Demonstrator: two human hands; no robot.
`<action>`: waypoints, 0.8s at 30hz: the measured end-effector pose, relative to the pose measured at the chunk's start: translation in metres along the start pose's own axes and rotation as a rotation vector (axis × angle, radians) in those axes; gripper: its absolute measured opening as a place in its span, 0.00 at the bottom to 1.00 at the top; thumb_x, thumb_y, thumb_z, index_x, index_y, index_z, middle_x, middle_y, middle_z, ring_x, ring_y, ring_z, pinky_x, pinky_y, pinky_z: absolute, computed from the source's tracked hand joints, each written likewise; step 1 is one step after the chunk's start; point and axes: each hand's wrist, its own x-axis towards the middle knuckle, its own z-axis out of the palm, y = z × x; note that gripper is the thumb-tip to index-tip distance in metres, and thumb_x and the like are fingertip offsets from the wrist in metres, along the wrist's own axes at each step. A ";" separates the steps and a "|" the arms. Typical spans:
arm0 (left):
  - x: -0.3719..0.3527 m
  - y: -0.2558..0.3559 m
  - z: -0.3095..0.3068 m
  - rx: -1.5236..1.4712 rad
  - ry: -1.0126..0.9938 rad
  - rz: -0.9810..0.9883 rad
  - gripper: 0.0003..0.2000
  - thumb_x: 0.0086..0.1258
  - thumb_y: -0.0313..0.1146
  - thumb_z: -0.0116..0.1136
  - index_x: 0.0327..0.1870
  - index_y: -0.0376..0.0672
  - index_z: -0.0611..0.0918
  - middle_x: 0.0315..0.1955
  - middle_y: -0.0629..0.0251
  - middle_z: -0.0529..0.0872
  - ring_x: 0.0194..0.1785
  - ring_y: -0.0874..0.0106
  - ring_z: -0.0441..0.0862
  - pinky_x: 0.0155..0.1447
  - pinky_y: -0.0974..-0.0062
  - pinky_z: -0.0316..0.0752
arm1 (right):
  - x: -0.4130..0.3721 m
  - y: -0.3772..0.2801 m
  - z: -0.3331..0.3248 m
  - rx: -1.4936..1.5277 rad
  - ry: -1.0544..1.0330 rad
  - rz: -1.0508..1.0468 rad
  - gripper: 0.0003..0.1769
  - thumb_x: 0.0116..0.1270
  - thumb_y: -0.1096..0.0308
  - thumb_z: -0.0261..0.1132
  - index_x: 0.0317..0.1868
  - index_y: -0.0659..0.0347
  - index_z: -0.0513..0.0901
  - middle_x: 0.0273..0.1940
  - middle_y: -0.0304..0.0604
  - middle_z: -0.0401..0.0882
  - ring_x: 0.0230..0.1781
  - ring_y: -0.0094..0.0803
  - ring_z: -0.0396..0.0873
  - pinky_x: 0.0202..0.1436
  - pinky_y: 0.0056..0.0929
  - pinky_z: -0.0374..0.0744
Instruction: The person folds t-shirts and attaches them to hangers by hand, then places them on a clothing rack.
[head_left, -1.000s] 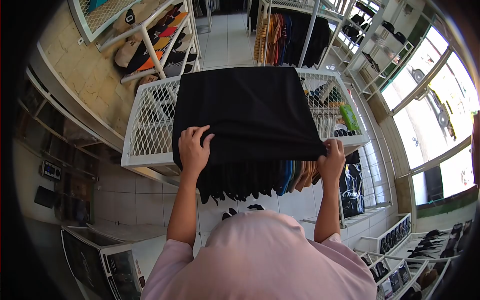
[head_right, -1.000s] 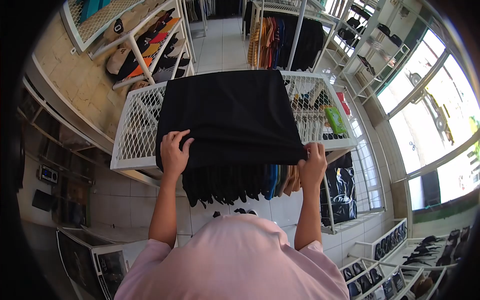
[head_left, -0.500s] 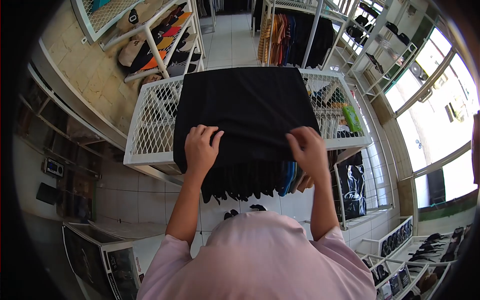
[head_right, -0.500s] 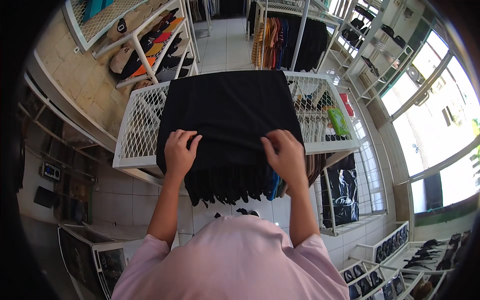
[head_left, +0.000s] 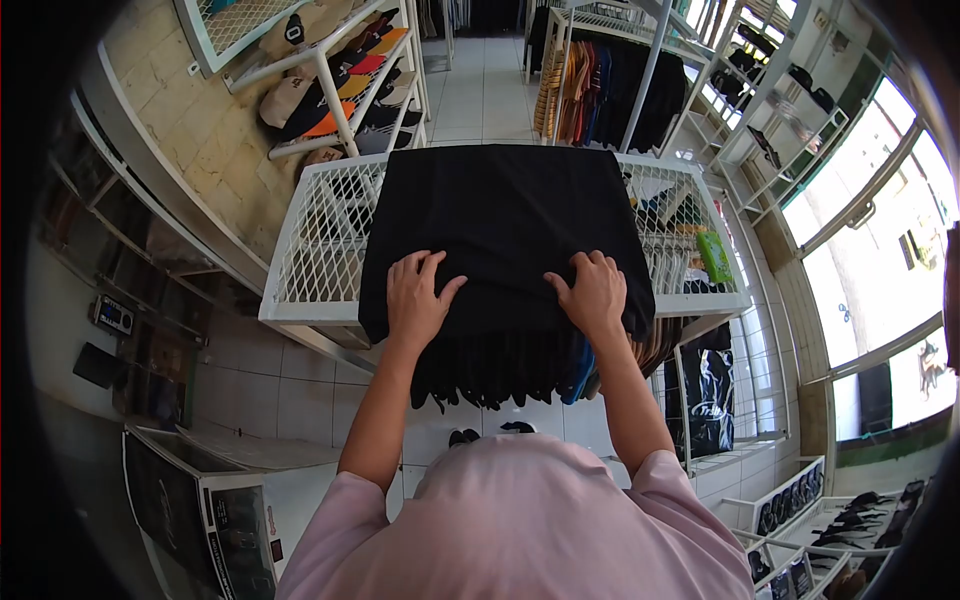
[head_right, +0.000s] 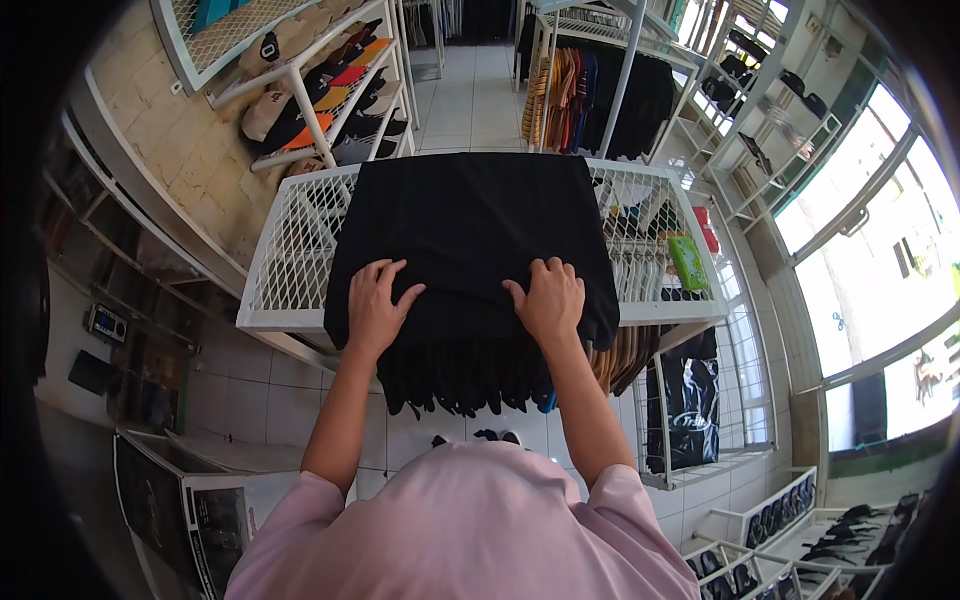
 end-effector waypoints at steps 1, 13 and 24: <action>0.003 -0.005 -0.001 0.008 -0.025 -0.003 0.31 0.73 0.56 0.71 0.67 0.42 0.84 0.60 0.55 0.83 0.67 0.55 0.79 0.74 0.53 0.70 | 0.002 0.001 -0.001 -0.003 -0.013 0.015 0.27 0.64 0.44 0.80 0.47 0.61 0.89 0.47 0.47 0.86 0.52 0.45 0.84 0.56 0.47 0.80; 0.004 -0.017 -0.001 0.045 -0.181 -0.129 0.44 0.70 0.72 0.66 0.77 0.46 0.80 0.82 0.46 0.69 0.87 0.49 0.60 0.87 0.38 0.52 | 0.020 0.036 0.004 -0.014 -0.103 0.048 0.60 0.56 0.24 0.76 0.78 0.60 0.77 0.77 0.63 0.71 0.81 0.58 0.67 0.80 0.56 0.67; -0.068 -0.048 -0.043 -0.184 -0.005 0.094 0.19 0.71 0.35 0.74 0.62 0.49 0.91 0.66 0.63 0.89 0.76 0.57 0.79 0.80 0.46 0.66 | -0.077 0.087 -0.017 0.348 0.094 -0.230 0.24 0.66 0.69 0.77 0.63 0.57 0.90 0.66 0.49 0.86 0.76 0.50 0.77 0.82 0.54 0.69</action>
